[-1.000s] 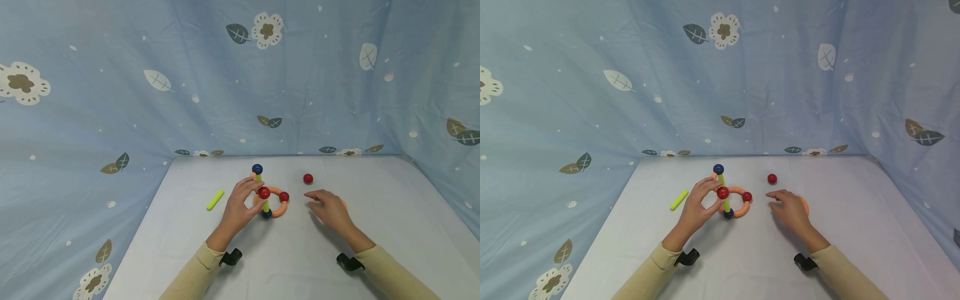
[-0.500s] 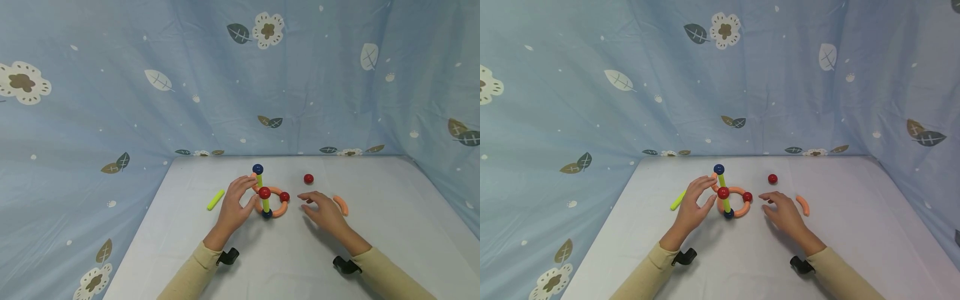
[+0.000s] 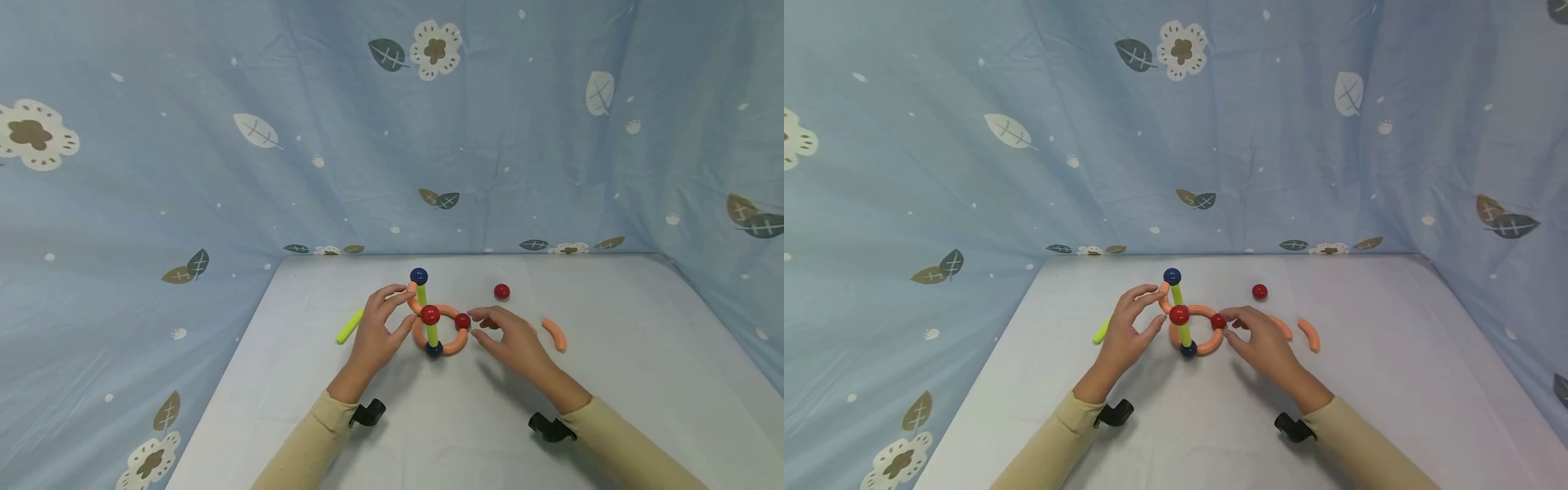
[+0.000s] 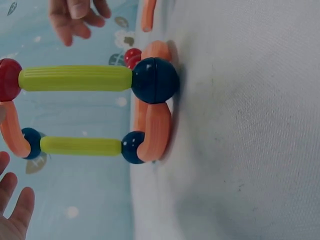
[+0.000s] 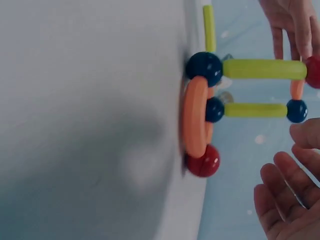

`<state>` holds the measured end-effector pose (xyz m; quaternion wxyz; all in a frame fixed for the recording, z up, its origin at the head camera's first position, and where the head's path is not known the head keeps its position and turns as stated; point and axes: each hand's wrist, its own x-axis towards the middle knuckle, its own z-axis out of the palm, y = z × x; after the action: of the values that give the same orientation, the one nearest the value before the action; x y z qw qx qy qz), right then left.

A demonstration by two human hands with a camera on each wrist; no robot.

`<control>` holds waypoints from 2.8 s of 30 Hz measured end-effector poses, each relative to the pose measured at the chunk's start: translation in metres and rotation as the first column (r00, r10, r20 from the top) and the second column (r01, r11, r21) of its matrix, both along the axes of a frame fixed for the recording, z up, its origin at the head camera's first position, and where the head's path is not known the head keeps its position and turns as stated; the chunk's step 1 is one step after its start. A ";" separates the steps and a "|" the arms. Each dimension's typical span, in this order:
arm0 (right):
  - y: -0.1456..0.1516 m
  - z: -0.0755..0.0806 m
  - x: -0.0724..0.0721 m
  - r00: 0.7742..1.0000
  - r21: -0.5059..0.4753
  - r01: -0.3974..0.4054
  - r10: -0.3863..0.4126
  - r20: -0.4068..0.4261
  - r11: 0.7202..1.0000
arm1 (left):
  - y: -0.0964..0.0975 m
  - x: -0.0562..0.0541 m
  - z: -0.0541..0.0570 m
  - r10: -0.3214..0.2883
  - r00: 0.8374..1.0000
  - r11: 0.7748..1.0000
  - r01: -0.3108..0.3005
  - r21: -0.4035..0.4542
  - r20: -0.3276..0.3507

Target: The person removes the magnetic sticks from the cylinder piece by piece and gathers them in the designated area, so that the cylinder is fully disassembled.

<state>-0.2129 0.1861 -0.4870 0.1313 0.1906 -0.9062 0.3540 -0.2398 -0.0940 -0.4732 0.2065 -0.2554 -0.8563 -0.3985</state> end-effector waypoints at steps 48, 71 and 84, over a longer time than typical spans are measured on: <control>-0.061 0.025 -0.007 0.982 -0.247 -0.190 0.181 -0.057 0.950 | 0.004 -0.007 -0.003 -0.073 0.994 0.997 0.073 -0.009 -0.082; -0.058 0.024 -0.003 0.982 -0.258 -0.187 0.178 -0.058 0.948 | 0.009 -0.004 0.001 -0.086 0.994 0.996 0.085 -0.014 -0.071; -0.058 0.023 -0.003 0.980 -0.264 -0.197 0.184 -0.073 0.944 | 0.009 -0.006 -0.001 -0.110 0.989 0.994 0.108 -0.024 -0.094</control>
<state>-0.2160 0.1285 -0.4642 0.1425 0.2659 -0.8234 0.4806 -0.2460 -0.0852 -0.4743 0.2228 -0.3224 -0.8339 -0.3885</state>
